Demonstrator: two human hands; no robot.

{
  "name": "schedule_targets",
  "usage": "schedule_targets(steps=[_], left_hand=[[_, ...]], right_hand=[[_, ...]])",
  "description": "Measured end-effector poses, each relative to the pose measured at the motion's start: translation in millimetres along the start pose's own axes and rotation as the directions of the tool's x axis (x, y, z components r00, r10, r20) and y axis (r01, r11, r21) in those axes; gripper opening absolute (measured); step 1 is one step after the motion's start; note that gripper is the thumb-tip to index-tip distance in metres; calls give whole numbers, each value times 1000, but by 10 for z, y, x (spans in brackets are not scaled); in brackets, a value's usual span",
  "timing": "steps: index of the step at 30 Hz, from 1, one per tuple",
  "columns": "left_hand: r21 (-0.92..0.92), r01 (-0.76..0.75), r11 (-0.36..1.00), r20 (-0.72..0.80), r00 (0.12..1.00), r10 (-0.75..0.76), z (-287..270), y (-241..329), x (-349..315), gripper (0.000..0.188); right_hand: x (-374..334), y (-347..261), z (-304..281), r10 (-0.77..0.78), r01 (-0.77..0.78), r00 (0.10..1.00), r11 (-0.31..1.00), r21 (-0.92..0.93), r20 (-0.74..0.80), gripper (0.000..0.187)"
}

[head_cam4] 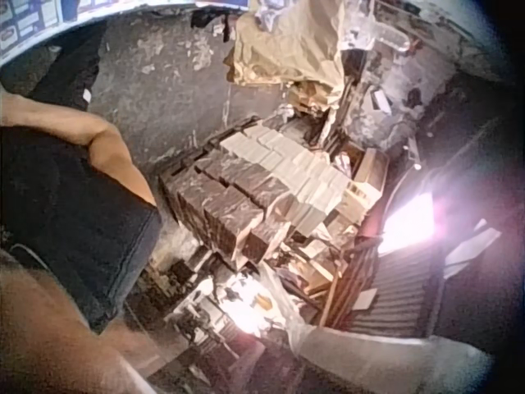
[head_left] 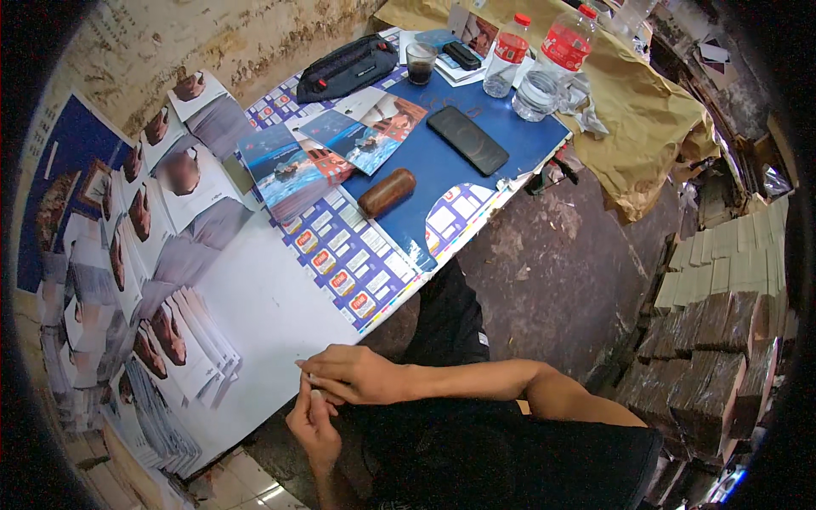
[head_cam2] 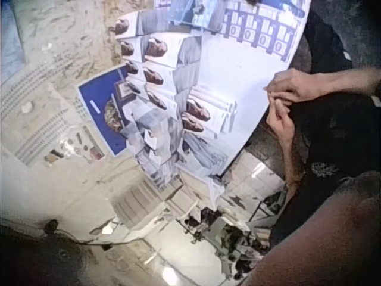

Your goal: The person sorts pamphlets on a table by picking up an item from one stack, checking it, and placing it onto another stack.

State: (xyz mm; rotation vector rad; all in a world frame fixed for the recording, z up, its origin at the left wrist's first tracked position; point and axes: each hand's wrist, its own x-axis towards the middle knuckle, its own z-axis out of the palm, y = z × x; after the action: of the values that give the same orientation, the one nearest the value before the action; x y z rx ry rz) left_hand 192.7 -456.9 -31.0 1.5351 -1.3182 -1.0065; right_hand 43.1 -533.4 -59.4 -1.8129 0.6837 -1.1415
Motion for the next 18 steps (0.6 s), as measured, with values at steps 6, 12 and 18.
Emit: schedule_targets(steps=[6,12,18], left_hand=[[-124,18,992,-120,992,-33,9,51,65,44],[238,28,971,-341,938,56,-198,-4,-87,25],[345,65,936,-394,916,82,-138,132,-131,40]], right_hand=[[-146,-9,57,-159,178,979,974,-143,130,43],[-242,-161,-193,-132,132,985,991,13,109,32],[-542,103,-855,6,-3,996,1000,25,-89,23]])
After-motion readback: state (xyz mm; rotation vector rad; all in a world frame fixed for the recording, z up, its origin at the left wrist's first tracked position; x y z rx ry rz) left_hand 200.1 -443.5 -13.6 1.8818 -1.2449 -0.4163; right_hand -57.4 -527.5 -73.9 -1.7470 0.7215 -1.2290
